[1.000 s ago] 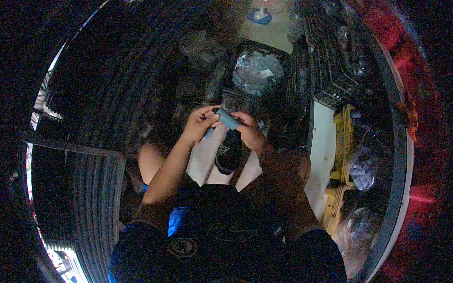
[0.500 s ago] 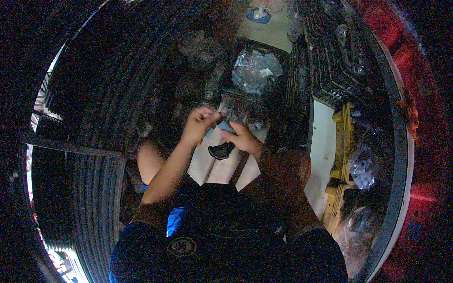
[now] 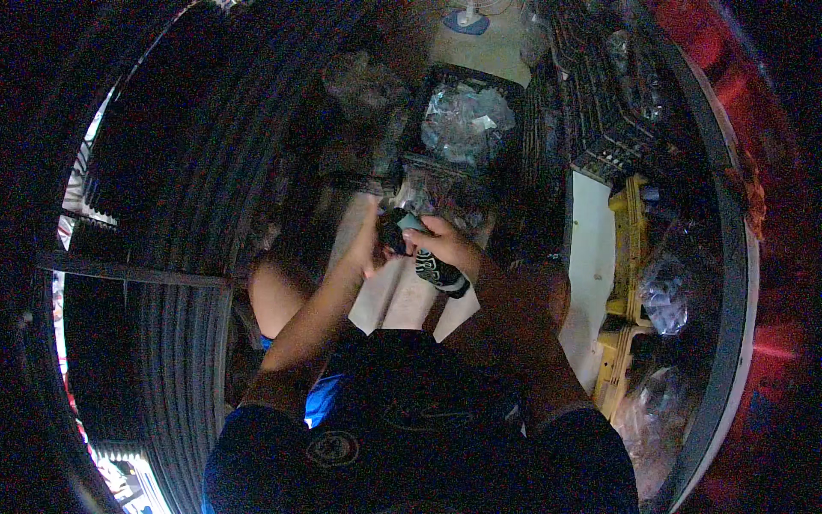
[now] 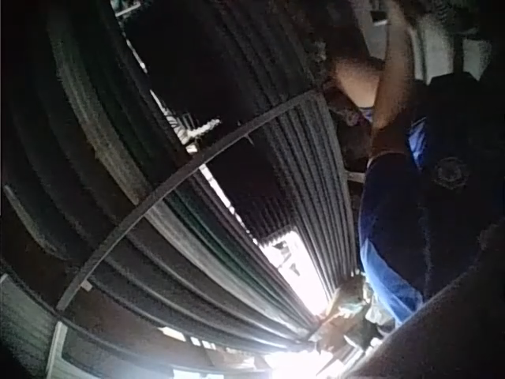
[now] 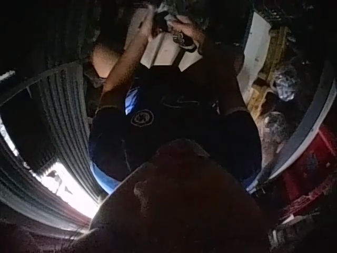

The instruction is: Assembling or inspecting parts of a black cylindrical device, likely a tool or flashlight.

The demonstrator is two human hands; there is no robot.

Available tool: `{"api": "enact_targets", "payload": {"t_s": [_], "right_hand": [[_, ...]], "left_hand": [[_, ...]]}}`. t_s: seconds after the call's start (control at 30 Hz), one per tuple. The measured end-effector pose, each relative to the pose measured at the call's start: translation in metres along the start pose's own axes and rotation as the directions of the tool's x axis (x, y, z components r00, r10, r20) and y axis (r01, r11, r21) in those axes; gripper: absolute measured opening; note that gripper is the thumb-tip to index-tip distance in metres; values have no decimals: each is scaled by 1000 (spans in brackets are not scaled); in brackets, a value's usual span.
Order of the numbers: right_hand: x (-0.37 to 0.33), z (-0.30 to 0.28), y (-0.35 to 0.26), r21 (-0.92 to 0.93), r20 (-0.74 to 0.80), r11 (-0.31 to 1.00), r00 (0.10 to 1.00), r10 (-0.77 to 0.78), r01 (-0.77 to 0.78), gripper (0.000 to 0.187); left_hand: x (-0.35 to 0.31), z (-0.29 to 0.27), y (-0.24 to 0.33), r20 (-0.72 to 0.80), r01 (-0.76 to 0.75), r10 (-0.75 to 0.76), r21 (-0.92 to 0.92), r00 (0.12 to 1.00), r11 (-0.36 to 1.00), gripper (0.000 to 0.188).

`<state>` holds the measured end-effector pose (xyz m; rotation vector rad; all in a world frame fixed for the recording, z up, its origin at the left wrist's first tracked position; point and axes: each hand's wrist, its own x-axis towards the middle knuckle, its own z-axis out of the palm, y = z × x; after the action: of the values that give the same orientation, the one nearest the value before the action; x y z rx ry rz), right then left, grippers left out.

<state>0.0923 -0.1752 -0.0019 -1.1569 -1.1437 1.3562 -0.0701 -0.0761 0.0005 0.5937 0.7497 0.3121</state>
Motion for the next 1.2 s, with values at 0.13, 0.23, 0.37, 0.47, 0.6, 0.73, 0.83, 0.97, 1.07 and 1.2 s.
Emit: {"api": "enact_targets", "payload": {"t_s": [0.13,0.23,0.37,0.47,0.6,0.73,0.83,0.97,1.07,1.2], "right_hand": [[-3,5,-2,77,-36,981,983,179,-175,25],[-1,3,-7,153,32,966,978,207,-210,26],[0,3,-12,114,45,968,975,219,-223,30],[0,8,-15,41,165,988,976,139,-148,31],[-2,20,-25,88,209,961,948,241,-263,30],[-9,39,-40,-383,48,882,948,315,-274,40],[-21,70,-46,-795,-164,574,981,107,-195,39],[-27,99,-62,-856,-223,426,953,207,-292,36],[-26,106,-76,-853,-328,350,920,215,-386,39],[-35,86,-73,-787,-344,478,921,183,-389,47]], "left_hand": [[-5,14,-8,-32,-280,476,772,879,570,67],[3,6,10,185,-253,663,968,725,6,62],[11,-11,40,48,-185,819,980,572,72,65],[13,-45,76,-285,-137,869,921,405,366,61],[31,-78,72,-364,-164,881,890,301,424,61],[58,-112,60,-493,-24,797,845,350,534,69],[79,-129,51,-585,282,725,811,364,512,72],[92,-129,48,-589,409,706,800,394,439,69],[98,-107,58,-608,405,617,793,499,455,68],[86,-56,50,-377,-130,771,854,514,504,69]]}}
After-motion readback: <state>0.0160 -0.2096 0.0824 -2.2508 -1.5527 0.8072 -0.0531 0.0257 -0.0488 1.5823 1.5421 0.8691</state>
